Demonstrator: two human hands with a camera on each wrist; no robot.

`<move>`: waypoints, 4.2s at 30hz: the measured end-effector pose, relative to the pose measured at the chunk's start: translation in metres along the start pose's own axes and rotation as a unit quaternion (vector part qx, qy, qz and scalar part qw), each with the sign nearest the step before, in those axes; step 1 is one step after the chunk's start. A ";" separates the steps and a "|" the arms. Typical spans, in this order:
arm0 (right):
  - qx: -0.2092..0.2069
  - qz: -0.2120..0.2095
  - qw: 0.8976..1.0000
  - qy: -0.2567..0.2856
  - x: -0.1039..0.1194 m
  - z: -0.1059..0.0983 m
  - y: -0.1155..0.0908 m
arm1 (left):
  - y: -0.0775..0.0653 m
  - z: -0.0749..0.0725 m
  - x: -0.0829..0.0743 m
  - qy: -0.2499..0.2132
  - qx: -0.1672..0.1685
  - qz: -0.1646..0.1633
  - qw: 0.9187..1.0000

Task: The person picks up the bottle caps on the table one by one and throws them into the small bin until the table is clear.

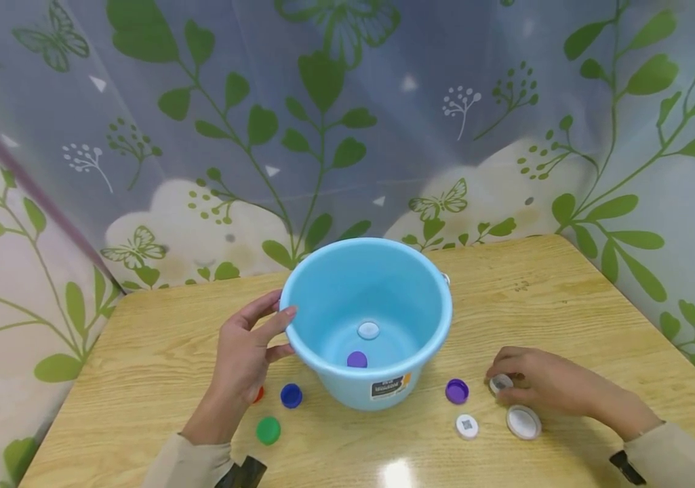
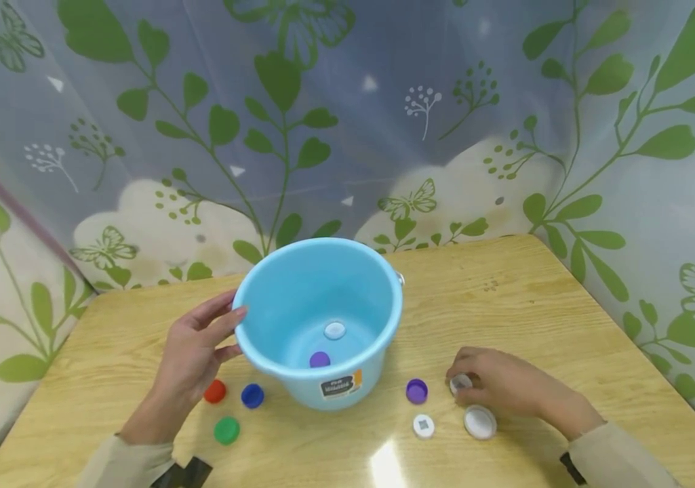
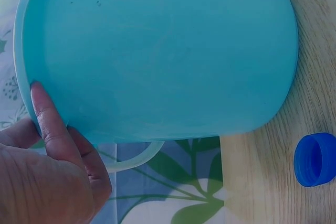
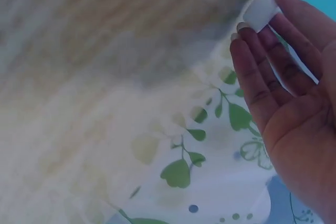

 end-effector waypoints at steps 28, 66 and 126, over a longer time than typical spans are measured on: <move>-0.310 -0.133 0.941 -0.006 0.088 -0.092 0.044 | -0.001 0.000 -0.002 0.001 -0.002 0.009 1.000; -0.109 -0.111 0.988 0.009 0.134 -0.061 0.110 | 0.001 -0.001 -0.001 0.008 0.000 0.013 1.000; -0.168 -0.065 0.981 -0.070 0.035 -0.034 -0.017 | -0.002 -0.001 -0.001 -0.002 -0.012 0.004 1.000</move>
Point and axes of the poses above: each hand's wrist, its own y-axis towards the middle knuckle, its own z-axis out of the palm, x = y × z, the point moved 1 cm from there along y, towards the middle knuckle, and after that the axes turned 9 degrees about z, right-handed, at the moved point
